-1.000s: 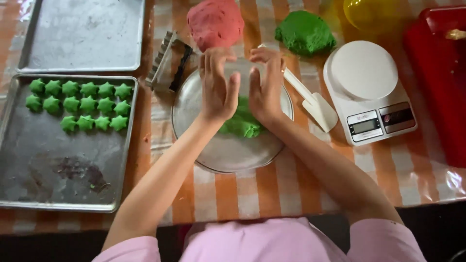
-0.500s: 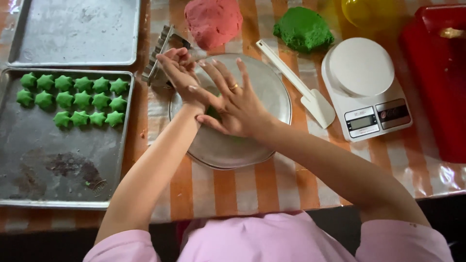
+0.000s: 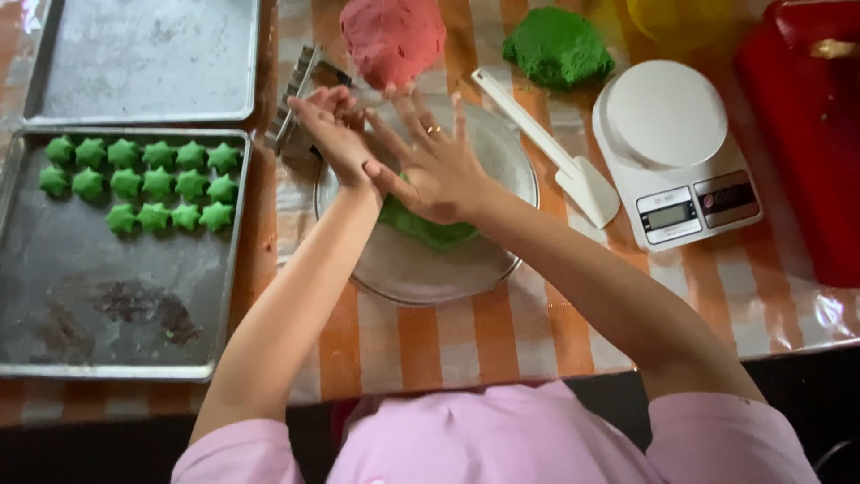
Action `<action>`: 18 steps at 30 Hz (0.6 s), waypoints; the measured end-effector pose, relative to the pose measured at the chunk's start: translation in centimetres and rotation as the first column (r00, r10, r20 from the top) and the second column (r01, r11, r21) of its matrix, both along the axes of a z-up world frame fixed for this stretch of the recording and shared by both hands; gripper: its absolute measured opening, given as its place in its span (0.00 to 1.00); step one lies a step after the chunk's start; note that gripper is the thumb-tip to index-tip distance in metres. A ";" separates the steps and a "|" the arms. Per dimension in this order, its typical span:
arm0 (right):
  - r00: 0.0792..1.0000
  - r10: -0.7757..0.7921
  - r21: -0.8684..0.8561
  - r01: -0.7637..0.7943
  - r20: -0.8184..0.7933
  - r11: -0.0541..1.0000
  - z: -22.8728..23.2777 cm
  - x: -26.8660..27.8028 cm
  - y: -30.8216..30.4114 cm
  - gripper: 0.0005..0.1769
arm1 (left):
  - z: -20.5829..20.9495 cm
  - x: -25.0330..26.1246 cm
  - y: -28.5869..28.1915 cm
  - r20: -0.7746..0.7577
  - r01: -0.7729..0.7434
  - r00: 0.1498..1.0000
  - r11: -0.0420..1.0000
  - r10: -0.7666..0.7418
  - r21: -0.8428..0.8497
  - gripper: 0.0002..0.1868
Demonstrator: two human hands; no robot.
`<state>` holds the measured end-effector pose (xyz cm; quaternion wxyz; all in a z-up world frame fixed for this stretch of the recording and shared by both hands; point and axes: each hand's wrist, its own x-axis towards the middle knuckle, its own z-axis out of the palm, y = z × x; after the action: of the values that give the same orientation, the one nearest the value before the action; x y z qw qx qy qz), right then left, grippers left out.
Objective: Kneading a small piece of green dough by hand on a metal plate in a bakery setting.
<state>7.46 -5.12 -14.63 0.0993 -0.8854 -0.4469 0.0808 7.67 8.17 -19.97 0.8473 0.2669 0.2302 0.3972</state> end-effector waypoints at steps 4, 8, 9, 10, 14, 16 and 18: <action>0.930 0.002 0.059 -0.026 0.368 0.998 -0.3 -0.8 -0.8 0.49 | 0.2 -0.1 0.0 0.048 -0.009 0.999 1.000 0.010 -0.017 0.30; 0.855 0.041 0.365 -0.264 0.517 0.893 -0.4 -1.6 -1.7 0.41 | 0.0 -0.2 -0.1 0.177 -0.002 0.984 0.999 0.008 -0.034 0.28; 0.855 0.039 0.366 -0.262 0.517 0.893 -0.5 -1.2 -1.6 0.41 | 0.0 0.0 0.3 0.176 0.001 0.984 0.999 0.005 -0.033 0.28; 0.937 0.014 0.457 -0.184 0.350 0.870 -0.8 -0.8 -1.5 0.40 | -0.1 0.1 0.6 0.131 0.000 0.991 0.999 0.004 -0.034 0.30; 0.993 0.110 0.588 -0.116 0.047 0.800 -0.6 -0.4 -2.1 0.35 | 0.6 0.2 0.7 -0.025 -0.025 0.999 0.996 0.023 -0.082 0.32; 0.981 0.154 0.614 -0.192 0.115 0.766 -0.4 -0.4 -2.1 0.30 | 0.9 -0.2 0.3 -0.033 0.001 0.999 1.000 -0.002 -0.027 0.30; 0.964 0.196 0.637 -0.265 0.179 0.724 -0.8 -0.4 -1.9 0.26 | 1.0 -0.6 0.3 -0.048 0.025 0.999 0.999 -0.024 0.031 0.29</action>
<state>7.03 -6.97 -15.39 0.3699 -0.7346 -0.5574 -0.1130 7.09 8.48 -18.98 0.8420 0.2927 0.2407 0.3840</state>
